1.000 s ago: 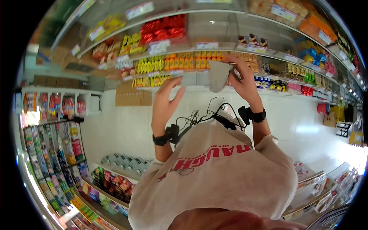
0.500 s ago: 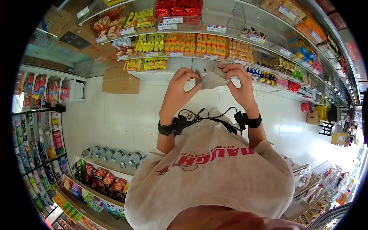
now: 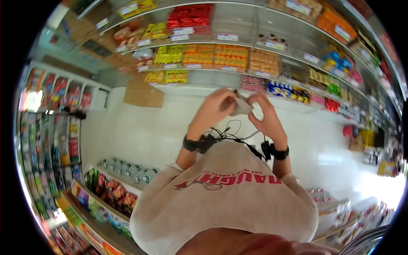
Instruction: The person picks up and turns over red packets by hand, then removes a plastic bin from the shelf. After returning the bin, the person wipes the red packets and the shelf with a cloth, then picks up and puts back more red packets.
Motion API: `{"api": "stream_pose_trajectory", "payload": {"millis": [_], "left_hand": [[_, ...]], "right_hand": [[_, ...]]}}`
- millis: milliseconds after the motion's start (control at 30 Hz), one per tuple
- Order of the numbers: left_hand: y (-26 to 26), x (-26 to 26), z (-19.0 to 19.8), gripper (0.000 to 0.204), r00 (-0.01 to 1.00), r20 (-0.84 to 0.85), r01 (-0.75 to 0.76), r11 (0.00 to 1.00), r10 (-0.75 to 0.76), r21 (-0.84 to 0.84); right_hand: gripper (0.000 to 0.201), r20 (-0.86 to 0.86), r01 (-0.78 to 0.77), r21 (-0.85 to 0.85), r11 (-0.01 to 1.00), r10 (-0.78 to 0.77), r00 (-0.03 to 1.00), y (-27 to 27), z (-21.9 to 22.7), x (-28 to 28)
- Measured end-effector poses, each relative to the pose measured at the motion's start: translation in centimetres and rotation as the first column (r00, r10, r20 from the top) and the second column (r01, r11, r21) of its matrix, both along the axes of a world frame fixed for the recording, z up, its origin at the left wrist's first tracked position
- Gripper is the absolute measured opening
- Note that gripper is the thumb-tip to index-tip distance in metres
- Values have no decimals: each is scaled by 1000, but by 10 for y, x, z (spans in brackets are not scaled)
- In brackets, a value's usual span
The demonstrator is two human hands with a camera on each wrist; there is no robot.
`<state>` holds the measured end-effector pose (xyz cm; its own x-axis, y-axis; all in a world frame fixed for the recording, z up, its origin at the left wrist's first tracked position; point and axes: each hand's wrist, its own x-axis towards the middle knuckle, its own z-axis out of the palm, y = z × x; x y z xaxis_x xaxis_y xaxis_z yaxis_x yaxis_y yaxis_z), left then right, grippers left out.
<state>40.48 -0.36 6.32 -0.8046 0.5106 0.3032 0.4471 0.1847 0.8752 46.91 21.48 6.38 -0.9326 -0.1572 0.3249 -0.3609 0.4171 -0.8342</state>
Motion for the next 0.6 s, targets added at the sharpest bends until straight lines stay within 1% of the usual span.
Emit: {"api": "stream_pose_trajectory", "payload": {"millis": [100, 133, 167, 233, 300, 333, 433, 467, 567, 600], "left_hand": [[25, 16, -15, 18, 998, -11, 53, 996, -54, -70], [31, 21, -16, 17, 998, 9, 63, 993, -62, -104], [39, 29, -18, 16, 997, 39, 78, 988, -74, -131], [49, 47, -22, 15, 989, 110, 116, 978, -97, -176], [56, 59, -22, 14, 977, 171, 164, 963, -128, -213], [58, 65, -19, 13, 971, 211, 158, 961, -109, -229], [54, 77, -19, 14, 990, 117, -63, 993, 75, -103], [49, 75, -22, 17, 981, -40, -195, 972, 191, -134], [29, 81, -23, 21, 879, -1, -470, 868, 476, -160], [21, 86, -21, 22, 876, 157, -439, 889, 456, -129]], "right_hand": [[39, 33, -92, 16, 996, 91, 995, 25, -19, 19], [42, 103, -107, 0, 994, 107, 989, 33, -25, 28], [46, 139, -158, -37, 987, 162, 977, 40, -29, 33], [39, 159, -214, -141, 967, 235, 959, 48, -38, 40], [33, 222, -208, -103, 973, 226, 948, 53, -49, 43], [30, 256, -199, -81, 977, 213, 943, 54, -53, 45], [22, 160, -147, -76, 986, 158, 974, 52, -54, 46], [21, 141, -86, -69, 994, 95, 986, 50, -50, 46], [21, -11, 84, -130, 988, -86, 996, 41, -40, 44], [21, -51, 124, -123, 985, -131, 990, 37, -39, 44]]}}
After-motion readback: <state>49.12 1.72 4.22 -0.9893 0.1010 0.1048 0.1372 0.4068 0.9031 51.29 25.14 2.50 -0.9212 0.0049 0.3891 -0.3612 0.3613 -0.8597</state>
